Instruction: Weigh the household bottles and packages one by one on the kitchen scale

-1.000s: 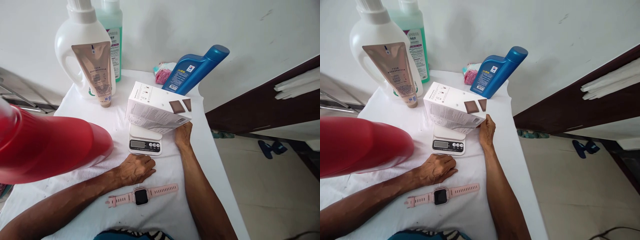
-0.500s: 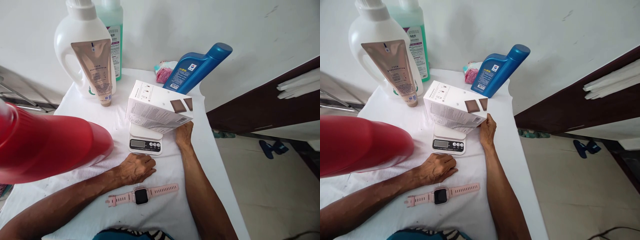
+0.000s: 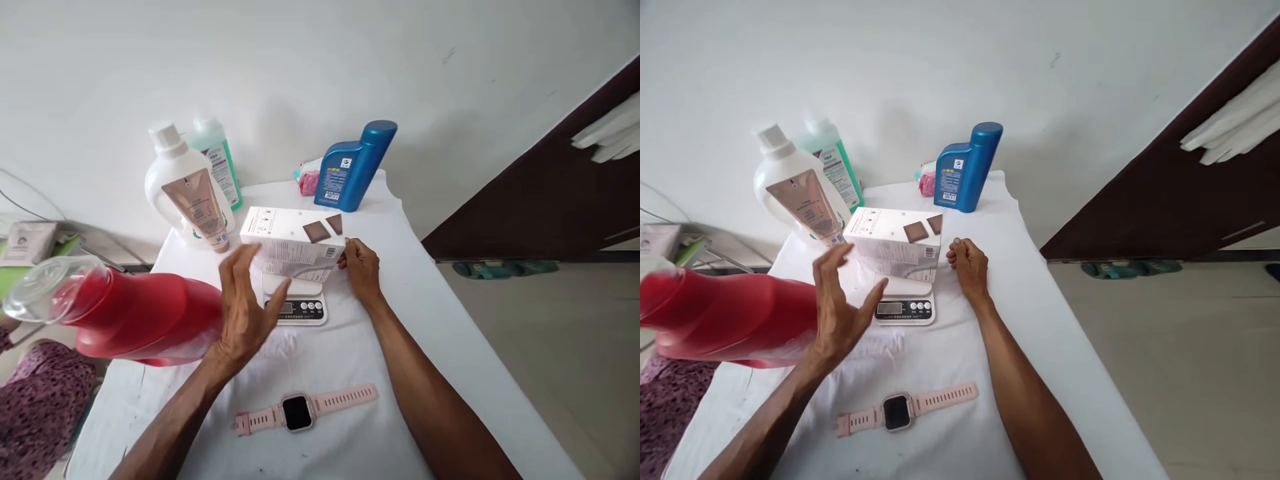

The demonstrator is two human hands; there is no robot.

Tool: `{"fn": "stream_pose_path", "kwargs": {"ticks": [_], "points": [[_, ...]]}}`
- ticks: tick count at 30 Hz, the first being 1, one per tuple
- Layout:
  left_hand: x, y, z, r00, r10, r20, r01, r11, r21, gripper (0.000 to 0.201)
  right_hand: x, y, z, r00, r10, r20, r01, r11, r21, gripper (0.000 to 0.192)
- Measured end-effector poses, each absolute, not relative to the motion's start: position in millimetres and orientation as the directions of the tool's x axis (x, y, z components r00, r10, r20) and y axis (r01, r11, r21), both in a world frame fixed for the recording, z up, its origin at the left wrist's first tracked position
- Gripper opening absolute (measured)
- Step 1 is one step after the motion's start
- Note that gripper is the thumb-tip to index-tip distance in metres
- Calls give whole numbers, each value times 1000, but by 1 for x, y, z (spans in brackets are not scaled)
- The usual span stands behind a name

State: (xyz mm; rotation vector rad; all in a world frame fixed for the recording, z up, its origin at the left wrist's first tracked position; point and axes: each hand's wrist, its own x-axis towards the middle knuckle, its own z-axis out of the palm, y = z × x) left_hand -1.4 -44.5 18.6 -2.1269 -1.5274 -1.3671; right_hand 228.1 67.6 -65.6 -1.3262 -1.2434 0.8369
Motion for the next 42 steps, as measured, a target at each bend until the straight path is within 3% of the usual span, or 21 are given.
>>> {"fn": "stream_pose_path", "kwargs": {"ticks": [3,7,11,15,18,23,29,35,42], "points": [[-7,-14,43,112,753,648,919,-327,221,92,229,69,-67,185,971,154,168,123,-978,49],[-5,19,65,222,883,414,954,-285,97,103,231,73,-71,173,972,156,171,127,-977,50],[7,36,86,276,941,195,959,-282,3,94,232,78,-72,170,970,171,216,132,-967,47],[17,40,109,238,968,83,971,-235,-47,79,233,80,-71,167,967,195,250,150,-957,46],[22,45,125,262,956,129,965,-257,-57,72,234,79,-70,163,965,206,262,159,-952,45],[29,89,144,181,909,374,983,-160,-87,72,234,79,-70,158,963,217,301,162,-940,44],[43,175,125,40,965,257,996,-18,-88,66,235,81,-71,161,963,217,335,153,-930,43],[34,229,92,27,993,118,997,-18,-73,60,235,84,-74,163,964,211,360,141,-922,41],[43,264,76,120,975,187,993,-119,-15,68,235,84,-76,165,969,186,366,116,-924,42]]}}
